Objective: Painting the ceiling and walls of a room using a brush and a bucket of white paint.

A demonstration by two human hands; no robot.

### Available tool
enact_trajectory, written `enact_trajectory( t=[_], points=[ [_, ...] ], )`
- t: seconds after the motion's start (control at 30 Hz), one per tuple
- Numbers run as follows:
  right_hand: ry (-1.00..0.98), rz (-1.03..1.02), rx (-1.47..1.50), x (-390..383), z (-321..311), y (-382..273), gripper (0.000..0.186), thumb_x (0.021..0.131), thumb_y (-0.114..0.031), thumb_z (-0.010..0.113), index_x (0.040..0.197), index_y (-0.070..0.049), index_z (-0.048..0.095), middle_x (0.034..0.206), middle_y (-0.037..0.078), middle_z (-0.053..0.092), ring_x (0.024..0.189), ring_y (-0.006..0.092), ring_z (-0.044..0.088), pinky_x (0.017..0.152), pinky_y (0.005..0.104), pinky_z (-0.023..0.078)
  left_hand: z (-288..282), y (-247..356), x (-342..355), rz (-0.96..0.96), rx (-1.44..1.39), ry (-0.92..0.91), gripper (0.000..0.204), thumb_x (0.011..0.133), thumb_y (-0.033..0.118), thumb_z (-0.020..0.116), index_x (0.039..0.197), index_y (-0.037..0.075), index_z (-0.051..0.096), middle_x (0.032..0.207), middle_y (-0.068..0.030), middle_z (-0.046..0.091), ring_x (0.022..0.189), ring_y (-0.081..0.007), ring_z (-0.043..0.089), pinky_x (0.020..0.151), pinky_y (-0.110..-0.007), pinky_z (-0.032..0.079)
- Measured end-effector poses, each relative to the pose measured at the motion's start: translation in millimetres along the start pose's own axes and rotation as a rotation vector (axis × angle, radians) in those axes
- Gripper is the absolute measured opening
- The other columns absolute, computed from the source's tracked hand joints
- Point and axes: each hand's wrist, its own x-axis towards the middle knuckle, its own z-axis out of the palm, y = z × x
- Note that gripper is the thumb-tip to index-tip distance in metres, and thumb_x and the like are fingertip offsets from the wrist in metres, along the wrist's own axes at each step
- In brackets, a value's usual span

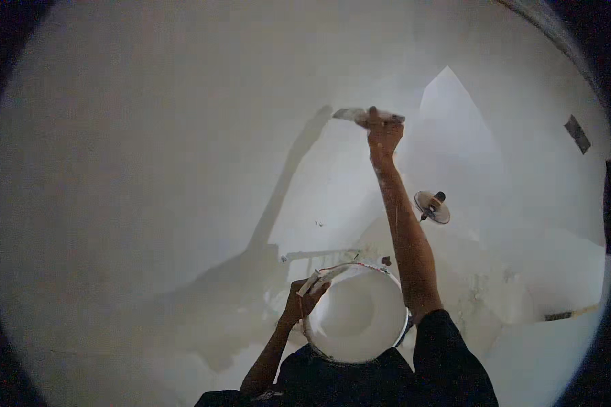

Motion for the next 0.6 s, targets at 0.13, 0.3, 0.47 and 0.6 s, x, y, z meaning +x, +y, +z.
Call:
enact_trajectory(
  t=[0.13, 0.3, 0.47, 0.6],
  points=[
    [-0.057, -0.27, -0.26, 61.7, 48.7, -50.7, 0.033, 0.08, -0.025, 0.069, 0.07, 0.004, 0.058, 0.067, 0.013, 0.063, 0.058, 0.0216, 0.059, 0.059, 0.0346, 0.048, -2.9, 6.8, -0.3, -0.043, -0.015, -0.003, 0.026, 0.084, 0.02, 0.065, 0.101, 0.001, 0.062, 0.072, -0.0149, 0.064, 0.062, -0.03, 0.063, 0.056, -0.036, 0.048],
    [-0.267, -0.4, 0.69, 83.1, 99.2, -127.6, 0.022, 0.078, -0.014, 0.073, 0.073, -0.001, 0.056, 0.076, 0.006, 0.063, 0.069, 0.0134, 0.06, 0.071, 0.0307, 0.049, 5.2, -13.9, -7.3, 0.126, 0.115, 0.041, 0.028, 0.085, 0.024, 0.064, 0.103, 0.003, 0.063, 0.074, -0.0165, 0.064, 0.065, -0.0294, 0.064, 0.059, -0.036, 0.048],
    [0.025, -0.215, 0.129, 86.3, 45.7, -9.9, 0.023, 0.083, -0.016, 0.067, 0.08, 0.006, 0.062, 0.079, 0.011, 0.066, 0.07, 0.0167, 0.064, 0.072, 0.0328, 0.054, 4.2, 2.4, -0.1, -0.126, -0.136, 0.006, 0.029, 0.084, 0.028, 0.067, 0.097, 0.002, 0.064, 0.07, -0.0121, 0.065, 0.063, -0.0187, 0.064, 0.06, -0.032, 0.049],
    [-0.192, -0.24, -0.594, -0.2, -32.8, -3.9, 0.031, 0.086, -0.024, 0.065, 0.08, 0.007, 0.065, 0.071, 0.01, 0.067, 0.063, 0.0153, 0.063, 0.062, 0.0281, 0.052, -5.0, -4.5, -3.8, -0.076, -0.034, 0.015, 0.03, 0.084, 0.027, 0.067, 0.098, 0.001, 0.064, 0.071, -0.0121, 0.066, 0.064, -0.019, 0.064, 0.061, -0.032, 0.049]
  ],
)
